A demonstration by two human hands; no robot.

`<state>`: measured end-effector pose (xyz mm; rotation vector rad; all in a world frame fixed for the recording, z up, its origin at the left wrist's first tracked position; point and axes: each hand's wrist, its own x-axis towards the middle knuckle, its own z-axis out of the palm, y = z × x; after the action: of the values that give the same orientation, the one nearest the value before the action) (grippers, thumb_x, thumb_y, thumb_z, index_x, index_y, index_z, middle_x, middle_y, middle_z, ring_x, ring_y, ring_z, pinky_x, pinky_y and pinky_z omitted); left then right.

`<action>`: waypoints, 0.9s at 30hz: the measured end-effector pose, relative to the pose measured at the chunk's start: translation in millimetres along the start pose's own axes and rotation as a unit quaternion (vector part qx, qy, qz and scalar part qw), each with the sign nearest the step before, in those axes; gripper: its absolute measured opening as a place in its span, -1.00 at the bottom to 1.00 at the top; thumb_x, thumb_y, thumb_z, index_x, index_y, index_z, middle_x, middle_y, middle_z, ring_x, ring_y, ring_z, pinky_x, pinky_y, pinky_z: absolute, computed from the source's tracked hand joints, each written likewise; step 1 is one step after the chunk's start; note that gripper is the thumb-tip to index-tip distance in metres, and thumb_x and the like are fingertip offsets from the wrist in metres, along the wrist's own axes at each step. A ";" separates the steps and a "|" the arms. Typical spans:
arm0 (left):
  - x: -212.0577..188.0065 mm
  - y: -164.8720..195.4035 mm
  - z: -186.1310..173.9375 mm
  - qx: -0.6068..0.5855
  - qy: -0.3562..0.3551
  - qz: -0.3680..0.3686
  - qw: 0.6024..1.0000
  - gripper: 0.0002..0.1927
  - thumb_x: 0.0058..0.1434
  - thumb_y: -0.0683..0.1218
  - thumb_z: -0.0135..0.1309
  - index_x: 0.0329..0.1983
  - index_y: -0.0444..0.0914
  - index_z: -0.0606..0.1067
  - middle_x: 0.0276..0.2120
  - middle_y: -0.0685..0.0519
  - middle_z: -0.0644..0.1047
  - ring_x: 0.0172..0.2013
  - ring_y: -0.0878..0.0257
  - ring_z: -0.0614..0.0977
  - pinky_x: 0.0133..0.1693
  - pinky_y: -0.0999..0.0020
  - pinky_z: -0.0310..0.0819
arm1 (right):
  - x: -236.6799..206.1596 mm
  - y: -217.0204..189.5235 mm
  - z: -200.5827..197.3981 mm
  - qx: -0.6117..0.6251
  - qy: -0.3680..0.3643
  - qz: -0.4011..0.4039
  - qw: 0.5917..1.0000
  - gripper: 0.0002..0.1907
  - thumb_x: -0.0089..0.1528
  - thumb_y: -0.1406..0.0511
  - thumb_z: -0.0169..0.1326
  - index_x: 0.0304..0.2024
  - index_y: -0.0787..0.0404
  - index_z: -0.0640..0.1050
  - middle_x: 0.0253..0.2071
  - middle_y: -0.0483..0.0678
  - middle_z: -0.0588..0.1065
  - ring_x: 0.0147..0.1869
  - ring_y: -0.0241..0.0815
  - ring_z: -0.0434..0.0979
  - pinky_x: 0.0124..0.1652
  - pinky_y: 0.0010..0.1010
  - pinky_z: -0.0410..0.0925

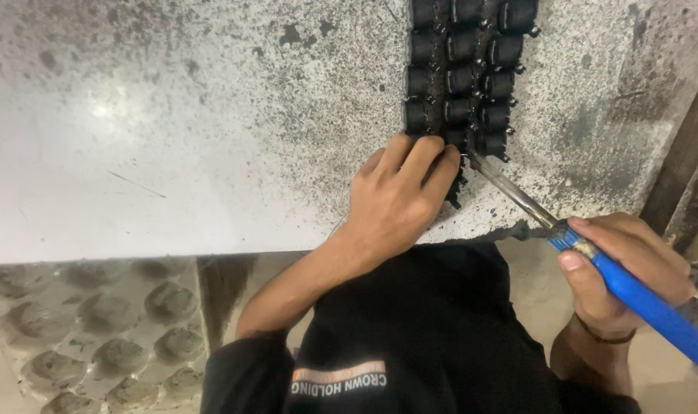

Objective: The person arranges black plastic components into rows on a workbench, fitting pieces together by hand. They then use a soldering iron to melt or press each assembled piece in the rows, working through them one at a time and repositioning the rows as they go.

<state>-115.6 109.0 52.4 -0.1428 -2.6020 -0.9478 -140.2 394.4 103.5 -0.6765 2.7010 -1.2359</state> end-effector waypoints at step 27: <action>-21.4 11.8 -14.1 -0.017 -0.019 -0.032 0.999 -0.66 0.18 -0.25 0.18 0.06 -0.32 0.59 -0.13 0.01 0.46 -0.21 0.21 0.52 -0.29 0.35 0.48 | -43.8 17.2 -1.0 0.044 0.052 -0.034 0.997 -0.64 0.32 0.21 0.29 -0.06 0.43 0.61 -0.27 0.17 0.57 -0.26 -0.10 0.63 -0.25 -0.50 0.46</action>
<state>-88.9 109.7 61.5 -0.0862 -2.6399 -1.0210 -107.3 423.9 87.3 -0.7170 2.7070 -1.4350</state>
